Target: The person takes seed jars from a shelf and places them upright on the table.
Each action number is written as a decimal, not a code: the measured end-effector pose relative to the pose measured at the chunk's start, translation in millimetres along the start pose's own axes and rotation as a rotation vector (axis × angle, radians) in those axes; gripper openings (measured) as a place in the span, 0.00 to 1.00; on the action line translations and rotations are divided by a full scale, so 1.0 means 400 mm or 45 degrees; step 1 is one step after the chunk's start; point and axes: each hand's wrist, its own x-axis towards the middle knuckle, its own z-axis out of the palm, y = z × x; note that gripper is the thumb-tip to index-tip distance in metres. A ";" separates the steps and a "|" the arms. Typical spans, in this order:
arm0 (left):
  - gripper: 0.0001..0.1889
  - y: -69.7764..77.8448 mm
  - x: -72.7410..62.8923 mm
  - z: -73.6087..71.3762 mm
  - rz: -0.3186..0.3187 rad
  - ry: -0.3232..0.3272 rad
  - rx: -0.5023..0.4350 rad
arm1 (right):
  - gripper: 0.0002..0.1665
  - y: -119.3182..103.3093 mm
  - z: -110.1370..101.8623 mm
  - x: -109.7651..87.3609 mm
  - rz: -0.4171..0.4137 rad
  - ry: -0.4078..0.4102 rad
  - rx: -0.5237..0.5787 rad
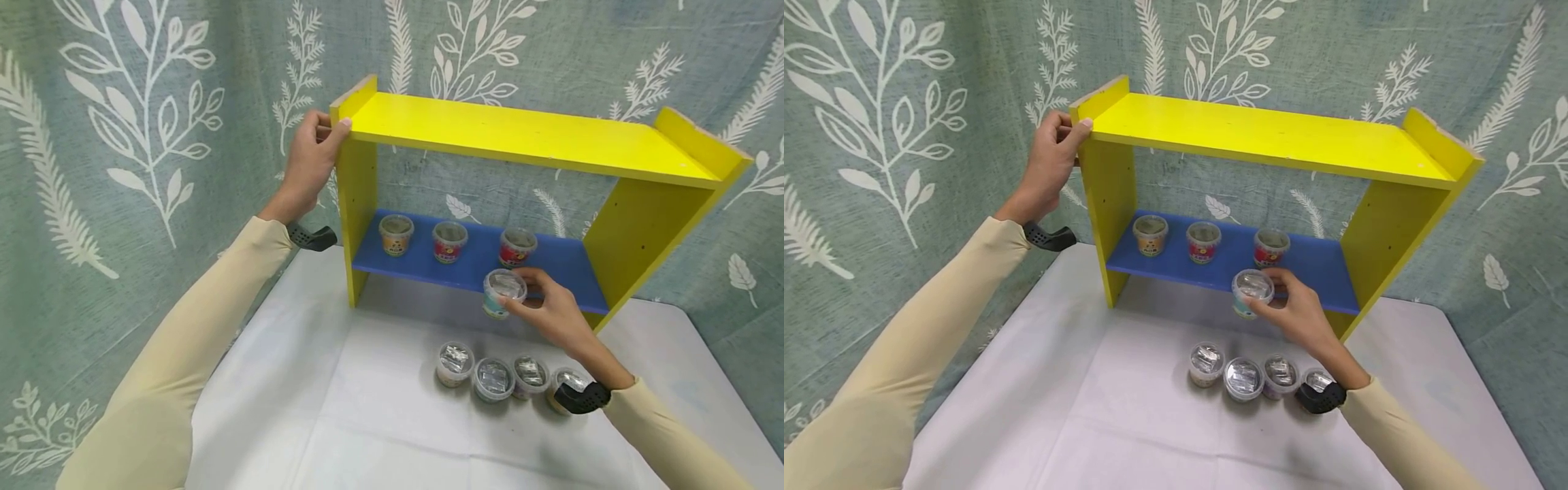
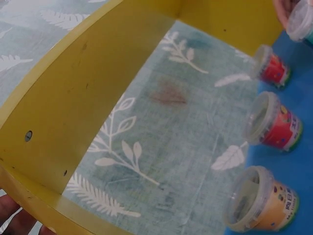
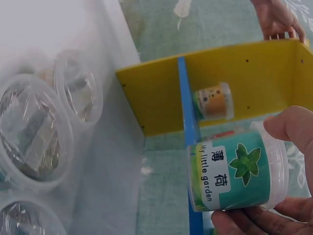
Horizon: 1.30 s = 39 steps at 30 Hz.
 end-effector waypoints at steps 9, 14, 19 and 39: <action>0.19 -0.001 0.001 0.003 0.007 0.005 0.009 | 0.42 -0.012 0.032 0.004 -0.026 -0.048 0.055; 0.19 -0.001 0.001 0.003 0.010 -0.001 0.007 | 0.41 -0.016 0.052 0.004 -0.042 -0.066 0.094; 0.18 -0.001 -0.001 0.003 0.003 -0.004 0.003 | 0.39 -0.019 0.071 0.006 -0.075 -0.061 0.088; 0.19 -0.005 0.001 0.000 0.004 -0.005 0.004 | 0.38 -0.041 0.147 0.007 -0.133 -0.117 0.173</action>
